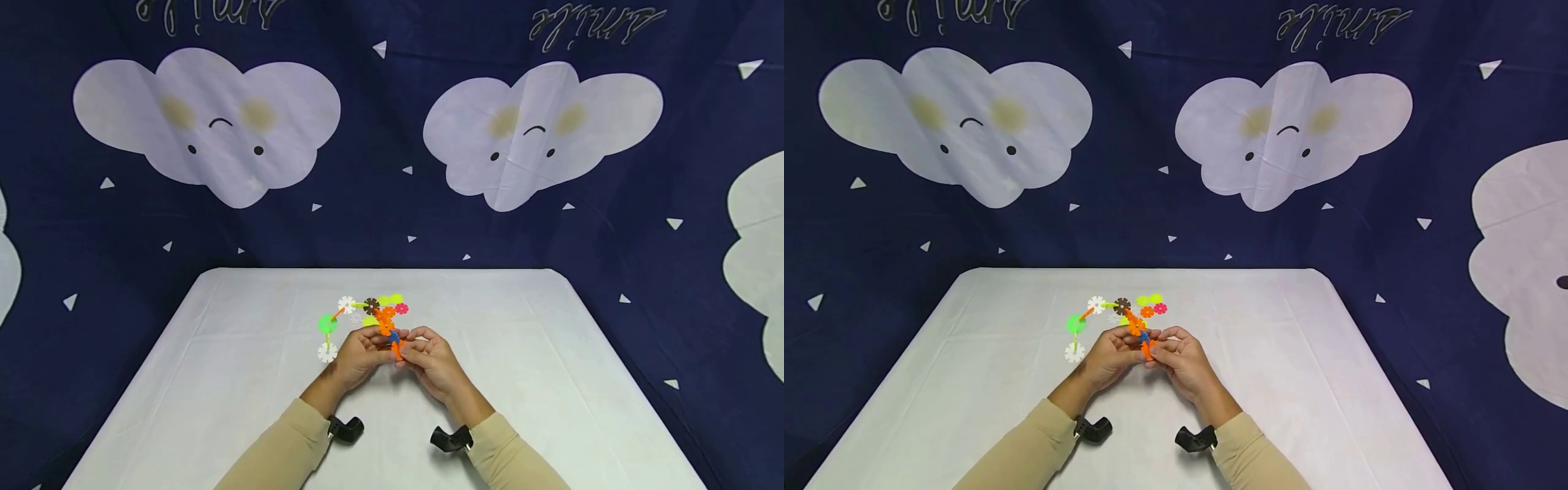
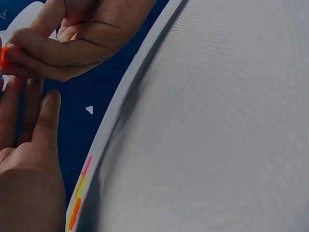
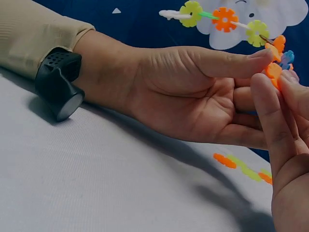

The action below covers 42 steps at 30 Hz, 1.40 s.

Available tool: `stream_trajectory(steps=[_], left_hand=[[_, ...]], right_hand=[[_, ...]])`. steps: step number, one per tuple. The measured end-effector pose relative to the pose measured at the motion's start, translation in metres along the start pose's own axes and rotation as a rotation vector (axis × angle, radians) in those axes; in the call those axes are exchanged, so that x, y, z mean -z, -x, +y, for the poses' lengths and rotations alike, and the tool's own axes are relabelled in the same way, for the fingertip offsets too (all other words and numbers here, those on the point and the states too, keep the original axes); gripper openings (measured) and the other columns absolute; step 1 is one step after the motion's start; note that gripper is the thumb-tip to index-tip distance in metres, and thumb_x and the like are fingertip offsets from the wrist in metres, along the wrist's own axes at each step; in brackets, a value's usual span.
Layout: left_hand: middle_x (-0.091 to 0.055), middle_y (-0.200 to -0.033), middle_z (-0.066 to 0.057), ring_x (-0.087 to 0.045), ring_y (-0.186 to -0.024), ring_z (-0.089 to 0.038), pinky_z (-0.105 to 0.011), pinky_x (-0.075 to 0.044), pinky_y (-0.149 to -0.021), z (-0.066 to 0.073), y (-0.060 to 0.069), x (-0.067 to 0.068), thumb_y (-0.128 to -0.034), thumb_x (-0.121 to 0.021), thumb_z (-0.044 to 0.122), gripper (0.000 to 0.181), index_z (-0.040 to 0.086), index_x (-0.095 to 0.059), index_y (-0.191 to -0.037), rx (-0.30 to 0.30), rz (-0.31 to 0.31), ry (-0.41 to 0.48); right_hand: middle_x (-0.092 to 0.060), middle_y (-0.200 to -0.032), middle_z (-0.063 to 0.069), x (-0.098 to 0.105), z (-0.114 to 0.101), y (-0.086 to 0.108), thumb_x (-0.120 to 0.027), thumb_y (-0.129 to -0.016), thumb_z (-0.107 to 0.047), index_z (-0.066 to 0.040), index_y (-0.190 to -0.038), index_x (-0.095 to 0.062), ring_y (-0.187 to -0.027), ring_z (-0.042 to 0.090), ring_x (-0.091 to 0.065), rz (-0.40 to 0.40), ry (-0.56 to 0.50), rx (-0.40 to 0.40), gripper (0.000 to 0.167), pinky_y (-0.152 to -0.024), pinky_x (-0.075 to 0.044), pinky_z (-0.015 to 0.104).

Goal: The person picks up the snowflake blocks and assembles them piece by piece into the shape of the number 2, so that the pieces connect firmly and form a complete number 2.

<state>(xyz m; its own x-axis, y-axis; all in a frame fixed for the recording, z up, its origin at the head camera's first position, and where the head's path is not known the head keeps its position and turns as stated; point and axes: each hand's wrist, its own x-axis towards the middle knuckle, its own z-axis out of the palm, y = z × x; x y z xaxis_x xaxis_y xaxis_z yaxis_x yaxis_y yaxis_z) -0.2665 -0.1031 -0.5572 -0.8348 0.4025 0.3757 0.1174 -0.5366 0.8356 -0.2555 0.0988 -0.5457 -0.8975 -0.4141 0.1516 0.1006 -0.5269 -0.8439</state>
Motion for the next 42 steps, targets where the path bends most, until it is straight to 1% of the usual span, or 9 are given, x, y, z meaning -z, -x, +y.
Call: stream_trajectory(steps=[8, 15, 18, 23, 27, 31, 36, 39, 42], left_hand=[[-0.072, -0.120, -0.023, -0.070, -0.113, -0.025, -0.034, -0.058, -0.099, -0.001, 0.000, 0.000, -0.0931, -0.073, -0.013, 0.039, -0.016, -0.060, -0.129, -0.023, 0.017, -0.030], [-0.074, -0.117, -0.019, -0.072, -0.109, -0.026, -0.039, -0.058, -0.098, 0.001, -0.004, -0.001, -0.0924, -0.061, -0.025, 0.032, -0.012, -0.063, -0.121, -0.056, 0.209, -0.044], [-0.073, -0.118, -0.021, -0.073, -0.107, -0.028, -0.042, -0.058, -0.099, 0.001, -0.005, -0.001, -0.0940, -0.059, -0.025, 0.030, -0.007, -0.064, -0.118, -0.053, 0.248, -0.026], [-0.072, -0.117, -0.024, -0.074, -0.105, -0.029, -0.044, -0.057, -0.100, 0.003, -0.005, 0.000, -0.0973, -0.057, -0.022, 0.024, -0.009, -0.060, -0.118, -0.028, 0.290, -0.024], [-0.071, -0.118, -0.024, -0.074, -0.105, -0.027, -0.043, -0.057, -0.100, 0.002, -0.005, -0.001, -0.0986, -0.056, -0.020, 0.023, -0.010, -0.057, -0.119, -0.011, 0.315, -0.012], [-0.072, -0.114, -0.020, -0.073, -0.103, -0.024, -0.038, -0.059, -0.097, 0.000, -0.007, -0.002, -0.0977, -0.058, -0.019, 0.023, -0.008, -0.059, -0.118, 0.002, 0.327, -0.013], [-0.071, -0.108, -0.015, -0.073, -0.100, -0.021, -0.033, -0.060, -0.094, -0.001, -0.007, -0.002, -0.0969, -0.061, -0.018, 0.023, -0.008, -0.060, -0.118, 0.016, 0.341, -0.036], [-0.071, -0.105, -0.013, -0.073, -0.098, -0.020, -0.032, -0.061, -0.092, -0.001, -0.006, -0.001, -0.0962, -0.061, -0.019, 0.023, -0.009, -0.060, -0.117, 0.016, 0.359, -0.040], [-0.072, -0.106, -0.012, -0.073, -0.099, -0.020, -0.033, -0.061, -0.093, 0.001, -0.006, 0.001, -0.0963, -0.061, -0.019, 0.023, -0.009, -0.060, -0.117, 0.015, 0.366, -0.034]], right_hand=[[-0.076, -0.092, 0.008, -0.003, 0.003, -0.001, -0.057, -0.101, 0.015, -0.005, -0.114, -0.043, -0.078, 0.019, -0.074, 0.043, 0.015, -0.015, 0.028, -0.073, -0.065, 0.031], [-0.074, -0.093, 0.018, 0.002, 0.001, -0.010, -0.062, -0.104, 0.005, 0.007, -0.122, -0.047, -0.077, 0.026, -0.074, 0.125, 0.216, -0.013, 0.024, -0.072, -0.066, 0.040], [-0.070, -0.093, 0.018, 0.007, 0.001, -0.018, -0.069, -0.102, -0.003, 0.008, -0.115, -0.057, -0.075, 0.025, -0.070, 0.271, 0.417, 0.041, 0.020, -0.068, -0.065, 0.034], [-0.071, -0.096, 0.011, 0.017, 0.003, -0.035, -0.077, -0.096, -0.007, 0.000, -0.106, -0.069, -0.084, 0.023, -0.067, 0.466, 0.937, 0.171, 0.015, -0.074, -0.060, 0.030], [-0.073, -0.109, 0.014, 0.029, 0.010, -0.057, -0.079, -0.093, -0.008, 0.002, -0.115, -0.071, -0.104, 0.033, -0.061, 0.412, 1.287, 0.258, 0.025, -0.093, -0.053, 0.045], [-0.074, -0.112, 0.014, 0.035, 0.016, -0.078, -0.080, -0.093, -0.009, 0.002, -0.118, -0.071, -0.108, 0.037, -0.057, 0.360, 1.494, 0.305, 0.029, -0.095, -0.048, 0.049], [-0.074, -0.108, 0.012, 0.035, 0.020, -0.088, -0.081, -0.090, -0.002, -0.002, -0.113, -0.072, -0.099, 0.034, -0.061, 0.359, 1.508, 0.366, 0.025, -0.089, -0.049, 0.049], [-0.070, -0.106, 0.013, 0.032, 0.018, -0.085, -0.081, -0.088, 0.006, 0.000, -0.118, -0.070, -0.095, 0.030, -0.064, 0.372, 1.359, 0.353, 0.033, -0.090, -0.054, 0.043], [-0.067, -0.104, 0.016, 0.027, 0.015, -0.072, -0.080, -0.086, 0.013, 0.007, -0.122, -0.067, -0.090, 0.026, -0.070, 0.406, 1.087, 0.297, 0.040, -0.083, -0.061, 0.033]])
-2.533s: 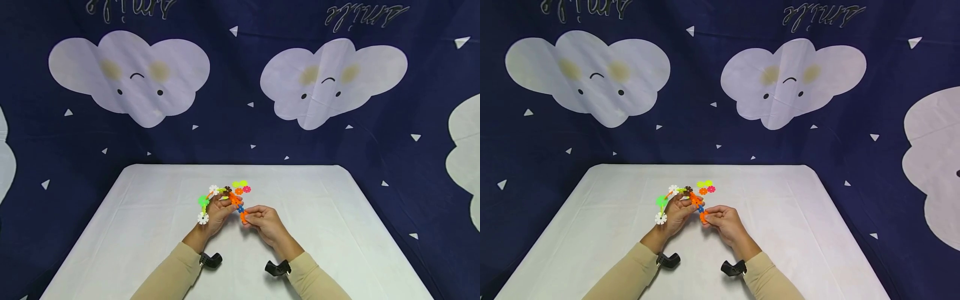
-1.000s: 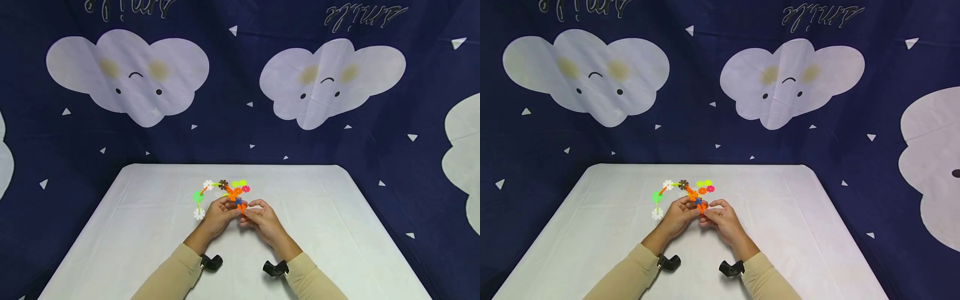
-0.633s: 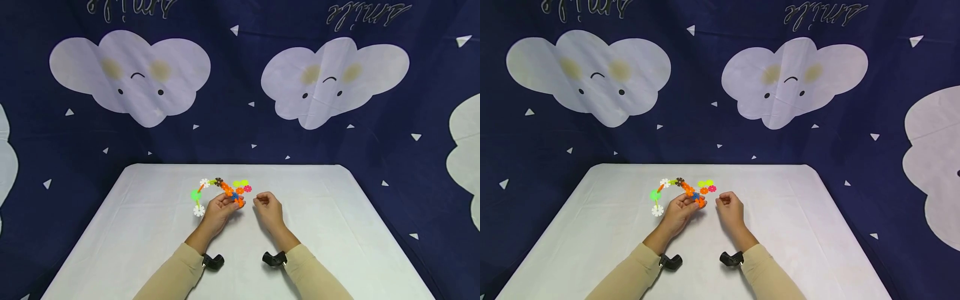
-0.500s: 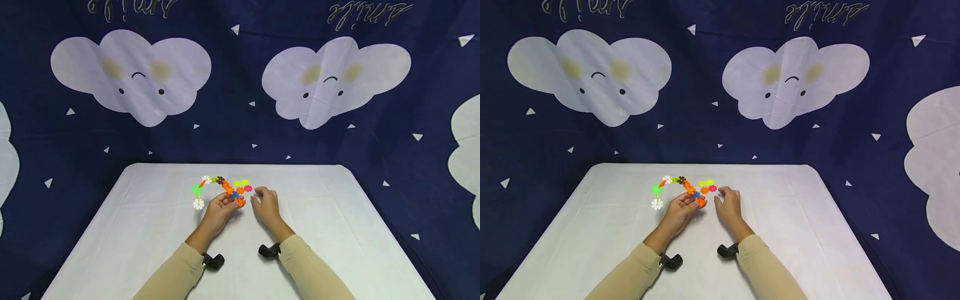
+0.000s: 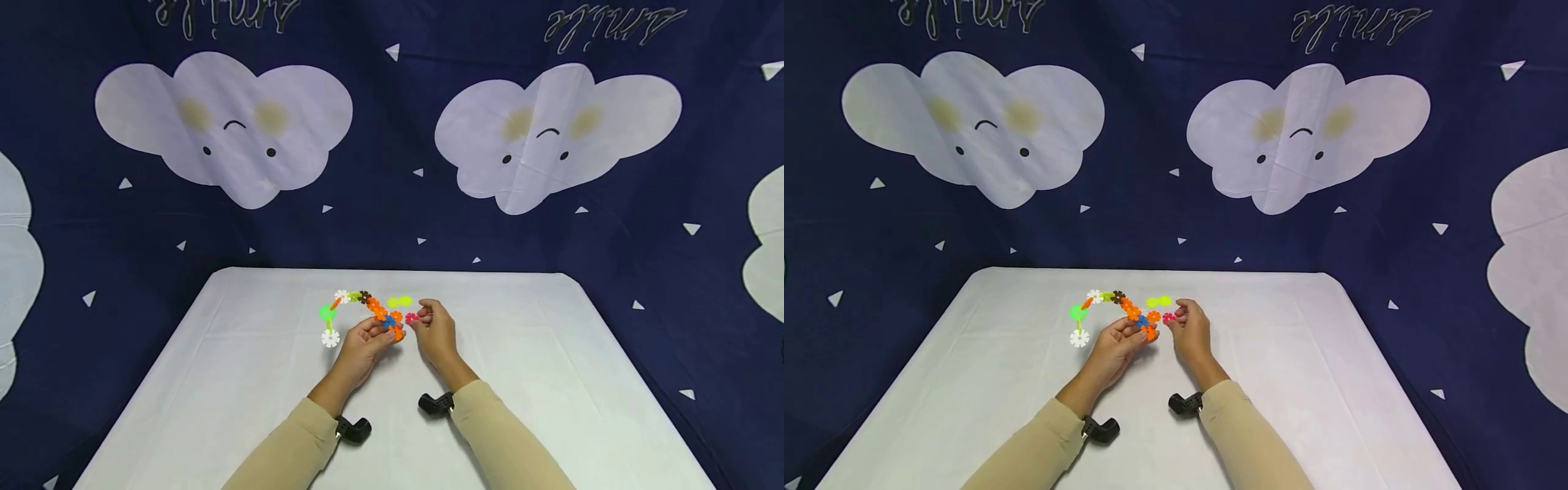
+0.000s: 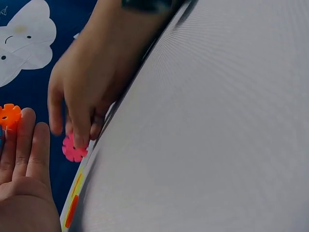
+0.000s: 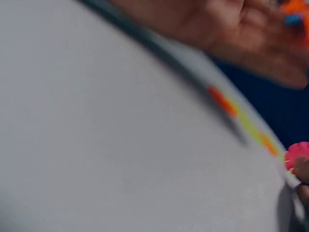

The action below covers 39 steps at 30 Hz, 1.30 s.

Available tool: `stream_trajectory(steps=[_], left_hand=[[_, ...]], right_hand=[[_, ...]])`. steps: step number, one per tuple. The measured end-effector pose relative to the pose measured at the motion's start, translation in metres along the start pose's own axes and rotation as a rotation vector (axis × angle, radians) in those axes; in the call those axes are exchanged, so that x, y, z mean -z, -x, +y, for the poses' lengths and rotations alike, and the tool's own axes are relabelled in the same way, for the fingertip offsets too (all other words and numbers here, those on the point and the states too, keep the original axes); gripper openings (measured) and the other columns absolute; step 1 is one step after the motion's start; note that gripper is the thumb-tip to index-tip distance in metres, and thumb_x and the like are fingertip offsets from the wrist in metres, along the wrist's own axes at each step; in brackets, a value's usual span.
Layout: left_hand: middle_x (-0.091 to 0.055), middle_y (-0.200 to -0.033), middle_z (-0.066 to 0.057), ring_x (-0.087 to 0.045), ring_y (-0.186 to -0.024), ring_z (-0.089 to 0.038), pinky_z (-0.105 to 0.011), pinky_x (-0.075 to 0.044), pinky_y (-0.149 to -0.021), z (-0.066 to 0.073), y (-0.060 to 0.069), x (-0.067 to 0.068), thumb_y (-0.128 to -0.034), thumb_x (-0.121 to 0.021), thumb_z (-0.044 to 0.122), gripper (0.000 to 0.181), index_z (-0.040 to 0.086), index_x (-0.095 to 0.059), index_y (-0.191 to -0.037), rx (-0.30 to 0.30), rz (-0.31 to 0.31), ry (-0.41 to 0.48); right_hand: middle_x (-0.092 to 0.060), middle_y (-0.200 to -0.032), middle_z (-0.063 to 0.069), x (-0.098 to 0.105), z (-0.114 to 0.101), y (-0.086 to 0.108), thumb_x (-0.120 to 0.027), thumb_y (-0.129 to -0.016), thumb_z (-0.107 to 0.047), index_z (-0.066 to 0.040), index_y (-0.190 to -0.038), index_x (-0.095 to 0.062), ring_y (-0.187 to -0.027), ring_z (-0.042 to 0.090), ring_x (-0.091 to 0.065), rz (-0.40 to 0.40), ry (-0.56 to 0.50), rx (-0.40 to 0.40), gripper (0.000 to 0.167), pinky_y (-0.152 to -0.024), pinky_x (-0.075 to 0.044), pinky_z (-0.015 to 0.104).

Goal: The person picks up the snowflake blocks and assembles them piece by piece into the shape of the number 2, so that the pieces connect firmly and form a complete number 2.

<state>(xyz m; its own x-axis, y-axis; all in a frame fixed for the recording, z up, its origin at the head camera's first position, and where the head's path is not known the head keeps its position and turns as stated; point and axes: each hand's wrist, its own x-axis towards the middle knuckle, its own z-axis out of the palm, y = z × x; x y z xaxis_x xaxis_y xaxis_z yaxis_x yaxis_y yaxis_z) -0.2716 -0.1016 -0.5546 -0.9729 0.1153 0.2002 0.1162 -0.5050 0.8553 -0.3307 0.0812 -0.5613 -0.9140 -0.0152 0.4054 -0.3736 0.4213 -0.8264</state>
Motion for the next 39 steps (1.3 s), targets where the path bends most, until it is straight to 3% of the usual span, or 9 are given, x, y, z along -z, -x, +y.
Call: stream_trajectory(steps=[3, 6, 9, 13, 18, 26, 33, 39], left_hand=[[-0.072, -0.111, -0.017, -0.073, -0.102, -0.022, -0.035, -0.060, -0.095, 0.000, 0.001, -0.001, -0.0972, -0.062, -0.017, 0.023, -0.010, -0.060, -0.119, -0.001, -0.008, 0.004], [-0.067, -0.122, -0.031, -0.073, -0.106, -0.027, -0.040, -0.057, -0.099, 0.001, 0.001, 0.000, -0.0984, -0.062, -0.016, 0.025, -0.012, -0.059, -0.123, -0.009, -0.028, 0.006], [-0.064, -0.126, -0.036, -0.073, -0.107, -0.030, -0.042, -0.056, -0.101, 0.002, 0.000, 0.001, -0.0984, -0.062, -0.016, 0.024, -0.012, -0.060, -0.122, -0.018, -0.033, -0.001], [-0.067, -0.121, -0.033, -0.073, -0.106, -0.030, -0.040, -0.058, -0.099, 0.003, -0.001, 0.002, -0.0965, -0.063, -0.018, 0.023, -0.009, -0.062, -0.117, -0.034, -0.028, -0.016], [-0.072, -0.115, -0.028, -0.074, -0.105, -0.029, -0.041, -0.059, -0.097, 0.000, 0.000, 0.001, -0.0923, -0.064, -0.023, 0.026, -0.008, -0.065, -0.114, -0.072, -0.049, 0.005], [-0.075, -0.113, -0.019, -0.073, -0.106, -0.026, -0.038, -0.060, -0.095, -0.004, 0.001, 0.001, -0.0915, -0.065, -0.023, 0.029, -0.013, -0.064, -0.119, -0.113, -0.108, -0.005], [-0.075, -0.113, -0.019, -0.073, -0.106, -0.025, -0.037, -0.061, -0.093, -0.004, 0.001, 0.002, -0.0925, -0.064, -0.023, 0.032, -0.023, -0.057, -0.124, -0.110, -0.131, -0.033], [-0.075, -0.113, -0.018, -0.073, -0.106, -0.024, -0.036, -0.060, -0.094, -0.004, 0.000, 0.001, -0.0936, -0.066, -0.020, 0.030, -0.026, -0.056, -0.122, -0.104, -0.142, -0.095]], right_hand=[[-0.071, -0.101, 0.018, 0.012, -0.008, 0.018, -0.080, -0.085, 0.015, 0.011, -0.115, -0.069, -0.086, 0.025, -0.074, 0.004, -0.229, -0.138, 0.031, -0.075, -0.063, 0.026], [-0.074, -0.097, 0.020, 0.022, -0.017, 0.037, -0.079, -0.088, 0.012, 0.010, -0.103, -0.073, -0.085, 0.027, -0.074, -0.042, -0.365, -0.217, 0.016, -0.074, -0.063, 0.026], [-0.075, -0.096, 0.021, 0.027, -0.026, 0.052, -0.077, -0.092, 0.009, 0.009, -0.100, -0.071, -0.087, 0.034, -0.073, -0.108, -0.441, -0.207, 0.010, -0.076, -0.065, 0.032], [-0.072, -0.100, 0.026, 0.024, -0.035, 0.063, -0.073, -0.095, 0.010, 0.010, -0.105, -0.067, -0.090, 0.049, -0.071, -0.149, -0.524, -0.107, 0.012, -0.079, -0.065, 0.046], [-0.069, -0.100, 0.028, 0.017, -0.039, 0.070, -0.071, -0.095, 0.014, 0.011, -0.111, -0.067, -0.080, 0.051, -0.070, -0.119, -0.478, 0.058, 0.017, -0.070, -0.065, 0.048], [-0.068, -0.092, 0.027, 0.013, -0.050, 0.075, -0.072, -0.088, 0.023, 0.015, -0.108, -0.068, -0.069, 0.047, -0.069, 0.007, -0.365, 0.223, 0.022, -0.060, -0.064, 0.051], [-0.066, -0.084, 0.025, 0.018, -0.074, 0.077, -0.076, -0.076, 0.031, 0.017, -0.099, -0.068, -0.062, 0.038, -0.069, 0.137, -0.212, 0.492, 0.028, -0.056, -0.063, 0.031], [-0.069, -0.083, 0.022, 0.014, -0.062, 0.077, -0.078, -0.074, 0.030, 0.015, -0.099, -0.072, -0.060, 0.034, -0.071, 0.194, -0.168, 0.523, 0.030, -0.056, -0.063, 0.030]])
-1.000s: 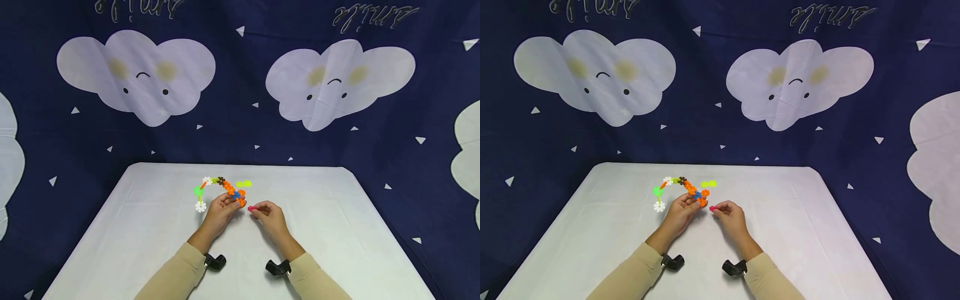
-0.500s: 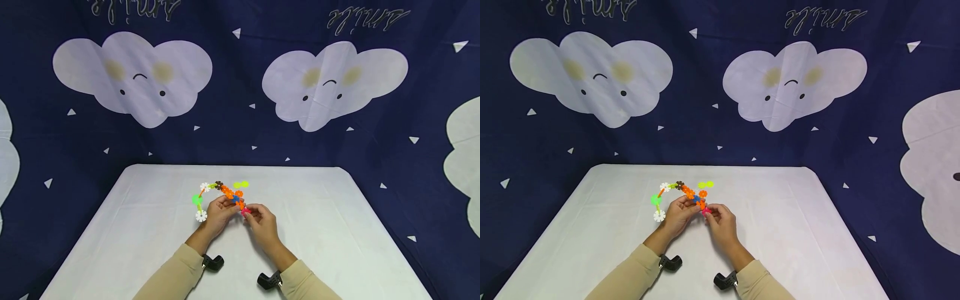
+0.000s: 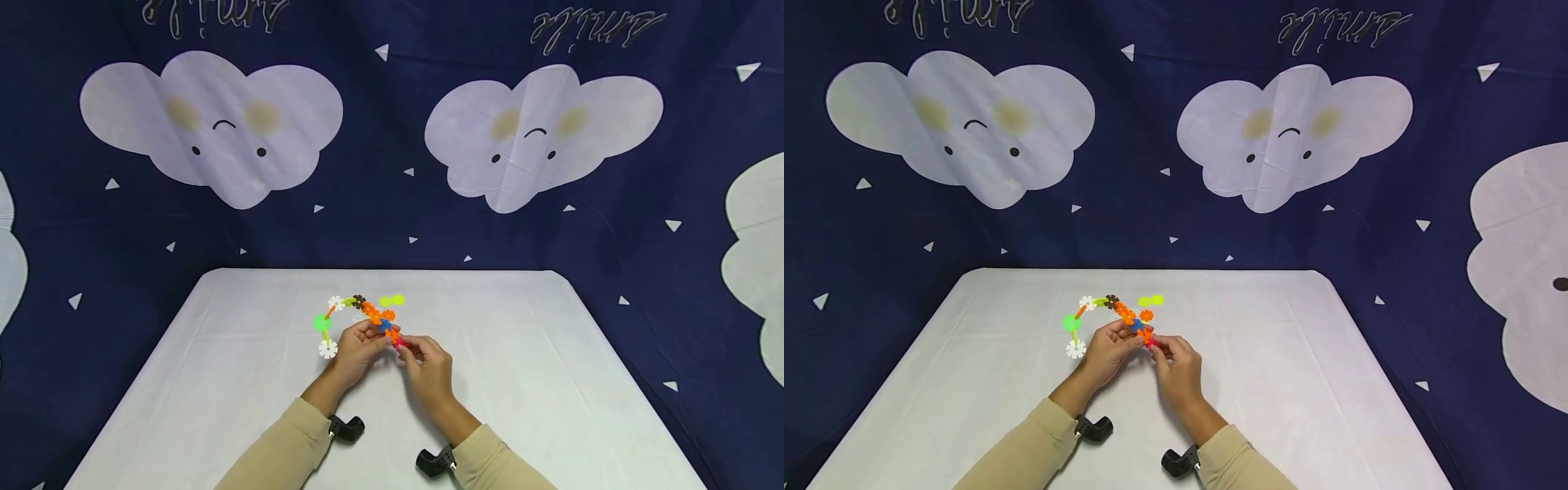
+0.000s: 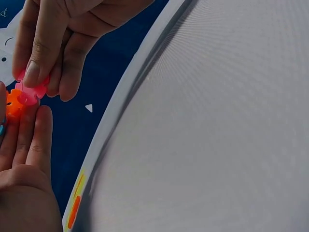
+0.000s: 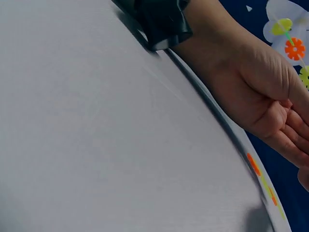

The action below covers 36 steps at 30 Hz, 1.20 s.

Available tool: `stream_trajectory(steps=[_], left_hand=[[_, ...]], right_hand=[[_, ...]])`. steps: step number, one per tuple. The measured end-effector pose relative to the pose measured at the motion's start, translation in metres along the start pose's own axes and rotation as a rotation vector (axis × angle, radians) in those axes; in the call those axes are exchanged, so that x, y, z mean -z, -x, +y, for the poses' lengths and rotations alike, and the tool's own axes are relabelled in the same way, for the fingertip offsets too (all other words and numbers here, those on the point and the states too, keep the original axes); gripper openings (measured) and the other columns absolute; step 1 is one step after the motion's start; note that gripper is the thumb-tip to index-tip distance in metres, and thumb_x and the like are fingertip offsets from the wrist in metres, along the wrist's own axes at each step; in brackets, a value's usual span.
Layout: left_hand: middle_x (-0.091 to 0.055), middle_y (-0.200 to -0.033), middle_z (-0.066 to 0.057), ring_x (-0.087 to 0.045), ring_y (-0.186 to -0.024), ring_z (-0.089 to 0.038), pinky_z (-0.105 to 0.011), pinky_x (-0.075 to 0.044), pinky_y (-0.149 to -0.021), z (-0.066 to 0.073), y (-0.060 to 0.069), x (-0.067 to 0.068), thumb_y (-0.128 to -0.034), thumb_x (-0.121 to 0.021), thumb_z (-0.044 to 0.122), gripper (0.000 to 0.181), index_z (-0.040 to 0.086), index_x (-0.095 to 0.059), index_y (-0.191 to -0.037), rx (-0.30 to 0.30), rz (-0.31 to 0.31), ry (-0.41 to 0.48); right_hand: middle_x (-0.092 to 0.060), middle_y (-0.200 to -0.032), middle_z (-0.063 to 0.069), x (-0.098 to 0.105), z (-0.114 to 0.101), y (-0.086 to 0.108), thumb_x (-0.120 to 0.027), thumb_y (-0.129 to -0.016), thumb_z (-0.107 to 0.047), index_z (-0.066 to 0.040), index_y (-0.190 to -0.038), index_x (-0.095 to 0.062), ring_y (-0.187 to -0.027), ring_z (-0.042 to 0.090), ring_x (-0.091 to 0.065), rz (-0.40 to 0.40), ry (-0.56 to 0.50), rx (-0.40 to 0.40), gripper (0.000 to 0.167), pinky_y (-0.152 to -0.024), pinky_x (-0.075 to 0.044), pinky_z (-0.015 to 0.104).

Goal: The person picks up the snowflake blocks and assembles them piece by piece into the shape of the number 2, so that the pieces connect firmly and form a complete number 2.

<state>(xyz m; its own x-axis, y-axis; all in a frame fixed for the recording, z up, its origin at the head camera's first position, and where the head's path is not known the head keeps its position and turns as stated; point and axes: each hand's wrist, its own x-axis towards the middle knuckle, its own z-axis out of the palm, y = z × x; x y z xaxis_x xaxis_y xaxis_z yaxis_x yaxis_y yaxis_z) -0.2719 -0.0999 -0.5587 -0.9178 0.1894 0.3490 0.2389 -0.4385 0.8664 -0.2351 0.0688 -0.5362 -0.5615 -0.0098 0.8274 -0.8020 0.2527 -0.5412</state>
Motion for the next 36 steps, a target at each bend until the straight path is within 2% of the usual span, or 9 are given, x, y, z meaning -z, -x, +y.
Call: stream_trajectory(steps=[7, 11, 15, 23, 28, 32, 36], left_hand=[[-0.073, -0.116, -0.025, -0.073, -0.105, -0.023, -0.034, -0.060, -0.093, 0.005, 0.001, -0.003, -0.0934, -0.066, -0.019, 0.030, -0.024, -0.057, -0.122, 0.028, -0.029, -0.044], [-0.070, -0.118, -0.031, -0.073, -0.106, -0.024, -0.034, -0.060, -0.094, 0.005, 0.002, -0.003, -0.0937, -0.067, -0.018, 0.031, -0.024, -0.057, -0.122, 0.026, -0.038, -0.057], [-0.070, -0.119, -0.029, -0.072, -0.108, -0.025, -0.035, -0.059, -0.095, 0.003, 0.002, -0.002, -0.0950, -0.068, -0.016, 0.031, -0.024, -0.057, -0.124, 0.010, -0.038, -0.068], [-0.071, -0.121, -0.025, -0.072, -0.109, -0.024, -0.034, -0.059, -0.095, 0.003, 0.001, -0.001, -0.0965, -0.066, -0.015, 0.034, -0.024, -0.055, -0.128, 0.026, -0.028, -0.031], [-0.072, -0.119, -0.023, -0.072, -0.109, -0.023, -0.035, -0.059, -0.097, 0.001, 0.002, 0.001, -0.0958, -0.063, -0.020, 0.032, -0.025, -0.053, -0.126, 0.007, -0.013, 0.019], [-0.074, -0.116, -0.019, -0.072, -0.107, -0.022, -0.035, -0.059, -0.096, 0.002, 0.002, 0.001, -0.0967, -0.062, -0.018, 0.023, -0.018, -0.059, -0.119, 0.015, 0.017, 0.035], [-0.073, -0.113, -0.015, -0.072, -0.101, -0.020, -0.034, -0.061, -0.092, 0.006, 0.001, 0.001, -0.0980, -0.061, -0.016, 0.020, -0.005, -0.063, -0.115, 0.053, 0.069, 0.069]], right_hand=[[-0.073, -0.088, 0.014, -0.001, 0.013, 0.012, -0.082, -0.081, 0.019, 0.007, -0.101, -0.076, -0.065, 0.026, -0.074, 0.019, 0.045, -0.036, 0.024, -0.061, -0.062, 0.022], [-0.072, -0.087, 0.015, -0.002, 0.012, 0.012, -0.082, -0.080, 0.021, 0.008, -0.099, -0.075, -0.065, 0.028, -0.073, 0.036, 0.040, -0.024, 0.024, -0.060, -0.062, 0.022], [-0.071, -0.085, 0.018, -0.003, 0.007, 0.009, -0.081, -0.076, 0.025, 0.010, -0.098, -0.074, -0.066, 0.032, -0.073, 0.042, 0.054, 0.008, 0.027, -0.061, -0.062, 0.023], [-0.068, -0.084, 0.021, -0.001, -0.013, -0.004, -0.079, -0.073, 0.029, 0.013, -0.097, -0.071, -0.065, 0.035, -0.070, 0.019, 0.046, 0.044, 0.030, -0.058, -0.062, 0.026], [-0.067, -0.085, 0.022, -0.001, -0.008, -0.003, -0.078, -0.072, 0.030, 0.014, -0.100, -0.068, -0.065, 0.033, -0.070, -0.012, 0.044, 0.034, 0.034, -0.058, -0.062, 0.024], [-0.068, -0.085, 0.023, 0.000, -0.009, -0.003, -0.078, -0.071, 0.030, 0.016, -0.101, -0.068, -0.065, 0.032, -0.070, -0.026, 0.043, 0.022, 0.034, -0.058, -0.062, 0.025], [-0.069, -0.085, 0.024, 0.000, -0.009, -0.003, -0.077, -0.073, 0.030, 0.017, -0.102, -0.068, -0.065, 0.034, -0.071, -0.028, 0.032, -0.005, 0.033, -0.057, -0.063, 0.031]])
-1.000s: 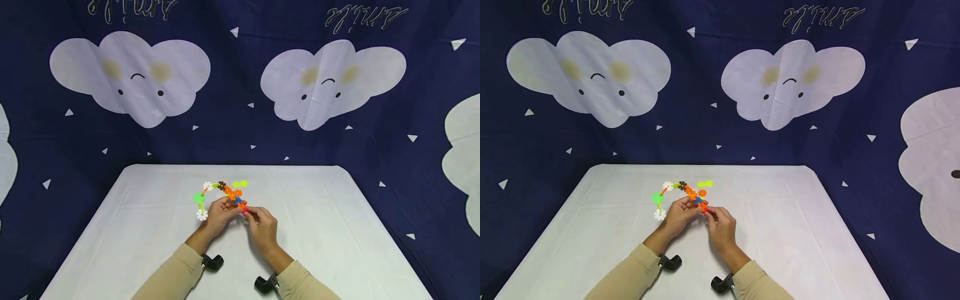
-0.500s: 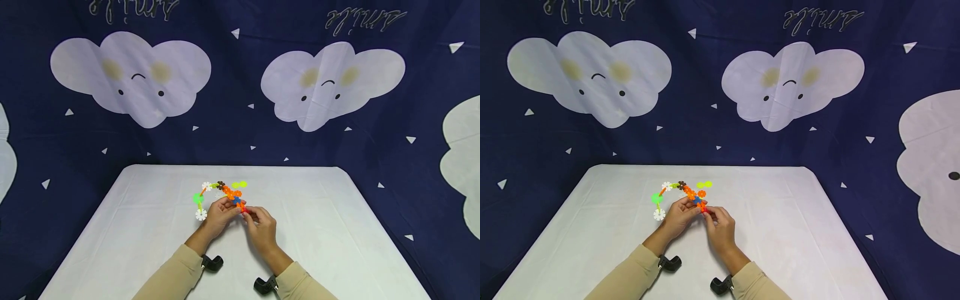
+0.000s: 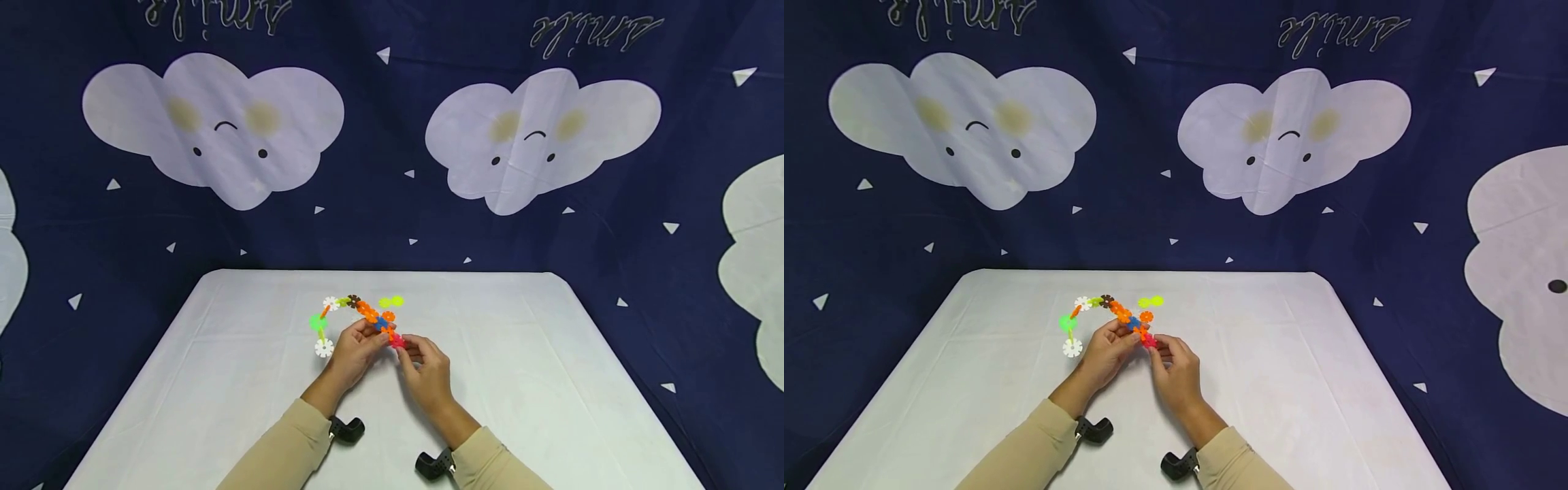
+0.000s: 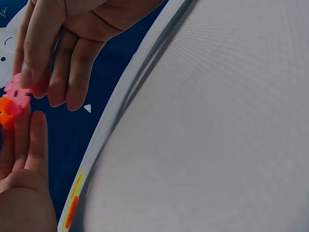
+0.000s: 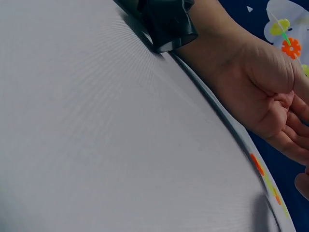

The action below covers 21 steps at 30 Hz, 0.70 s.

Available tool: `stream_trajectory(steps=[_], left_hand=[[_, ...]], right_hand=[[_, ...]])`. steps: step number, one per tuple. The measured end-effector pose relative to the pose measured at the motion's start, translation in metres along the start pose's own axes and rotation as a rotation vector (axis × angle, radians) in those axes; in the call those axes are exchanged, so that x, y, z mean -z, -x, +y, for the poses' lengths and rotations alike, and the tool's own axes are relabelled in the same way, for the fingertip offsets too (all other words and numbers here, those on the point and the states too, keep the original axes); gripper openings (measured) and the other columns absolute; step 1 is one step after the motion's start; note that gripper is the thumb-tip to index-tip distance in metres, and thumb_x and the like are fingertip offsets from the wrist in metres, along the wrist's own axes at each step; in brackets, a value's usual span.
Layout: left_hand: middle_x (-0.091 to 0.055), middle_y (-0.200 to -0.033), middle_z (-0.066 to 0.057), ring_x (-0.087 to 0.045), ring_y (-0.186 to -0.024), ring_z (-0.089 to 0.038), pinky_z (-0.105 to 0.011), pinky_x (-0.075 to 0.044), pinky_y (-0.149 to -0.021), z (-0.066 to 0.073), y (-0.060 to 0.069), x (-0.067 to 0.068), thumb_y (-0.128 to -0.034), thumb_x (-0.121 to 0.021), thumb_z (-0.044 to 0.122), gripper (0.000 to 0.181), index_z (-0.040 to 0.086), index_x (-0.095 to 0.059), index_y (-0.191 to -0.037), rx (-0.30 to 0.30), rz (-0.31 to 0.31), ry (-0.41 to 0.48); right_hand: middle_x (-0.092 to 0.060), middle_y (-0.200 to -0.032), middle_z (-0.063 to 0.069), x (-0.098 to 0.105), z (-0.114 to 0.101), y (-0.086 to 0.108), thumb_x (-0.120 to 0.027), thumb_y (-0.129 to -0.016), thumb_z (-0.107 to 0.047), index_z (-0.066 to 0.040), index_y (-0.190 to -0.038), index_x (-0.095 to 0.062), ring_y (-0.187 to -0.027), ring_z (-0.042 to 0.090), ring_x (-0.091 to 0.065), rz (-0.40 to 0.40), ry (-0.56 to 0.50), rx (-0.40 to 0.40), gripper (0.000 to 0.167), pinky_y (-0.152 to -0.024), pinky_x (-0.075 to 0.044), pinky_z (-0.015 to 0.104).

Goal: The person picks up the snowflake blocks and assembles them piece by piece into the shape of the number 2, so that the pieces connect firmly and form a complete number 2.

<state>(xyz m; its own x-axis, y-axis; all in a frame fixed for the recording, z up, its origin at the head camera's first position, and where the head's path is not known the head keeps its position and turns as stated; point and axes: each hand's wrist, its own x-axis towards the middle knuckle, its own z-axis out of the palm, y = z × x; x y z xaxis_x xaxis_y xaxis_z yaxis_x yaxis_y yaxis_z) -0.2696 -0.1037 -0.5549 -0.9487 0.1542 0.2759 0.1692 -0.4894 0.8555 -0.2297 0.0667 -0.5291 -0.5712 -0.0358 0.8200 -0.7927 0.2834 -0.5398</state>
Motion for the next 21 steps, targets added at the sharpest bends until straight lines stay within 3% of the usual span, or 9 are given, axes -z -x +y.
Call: stream_trajectory(steps=[6, 10, 16, 21], left_hand=[[-0.069, -0.106, -0.010, -0.069, -0.091, -0.016, -0.031, -0.062, -0.086, 0.005, -0.003, 0.001, -0.1004, -0.060, -0.014, 0.021, 0.004, -0.065, -0.111, 0.010, 0.100, 0.132], [-0.072, -0.112, -0.013, -0.070, -0.091, -0.018, -0.029, -0.062, -0.085, 0.008, -0.004, 0.002, -0.1014, -0.060, -0.012, 0.019, 0.005, -0.065, -0.111, -0.013, 0.119, 0.186], [-0.072, -0.115, -0.016, -0.070, -0.096, -0.020, -0.028, -0.061, -0.087, 0.011, -0.003, 0.003, -0.1021, -0.061, -0.009, 0.015, 0.002, -0.065, -0.112, -0.018, 0.127, 0.236], [-0.072, -0.115, -0.018, -0.071, -0.095, -0.020, -0.028, -0.061, -0.087, 0.009, -0.003, 0.001, -0.1012, -0.060, -0.011, 0.017, 0.003, -0.066, -0.109, -0.014, 0.129, 0.254]], right_hand=[[-0.071, -0.088, 0.018, -0.001, 0.024, 0.009, -0.078, -0.079, 0.022, 0.010, -0.107, -0.070, -0.069, 0.030, -0.073, -0.016, 0.005, -0.033, 0.031, -0.060, -0.064, 0.029], [-0.073, -0.093, 0.014, 0.001, 0.035, 0.010, -0.080, -0.085, 0.014, 0.004, -0.110, -0.071, -0.074, 0.025, -0.073, -0.051, 0.054, -0.056, 0.028, -0.063, -0.063, 0.028], [-0.071, -0.101, 0.014, 0.000, 0.043, 0.006, -0.083, -0.084, 0.006, 0.005, -0.112, -0.072, -0.086, 0.023, -0.069, -0.221, 0.190, -0.196, 0.029, -0.074, -0.062, 0.035], [-0.070, -0.103, 0.012, -0.009, 0.054, 0.000, -0.084, -0.084, 0.000, 0.003, -0.113, -0.072, -0.096, 0.029, -0.064, -0.350, 0.329, -0.217, 0.032, -0.088, -0.055, 0.046]])
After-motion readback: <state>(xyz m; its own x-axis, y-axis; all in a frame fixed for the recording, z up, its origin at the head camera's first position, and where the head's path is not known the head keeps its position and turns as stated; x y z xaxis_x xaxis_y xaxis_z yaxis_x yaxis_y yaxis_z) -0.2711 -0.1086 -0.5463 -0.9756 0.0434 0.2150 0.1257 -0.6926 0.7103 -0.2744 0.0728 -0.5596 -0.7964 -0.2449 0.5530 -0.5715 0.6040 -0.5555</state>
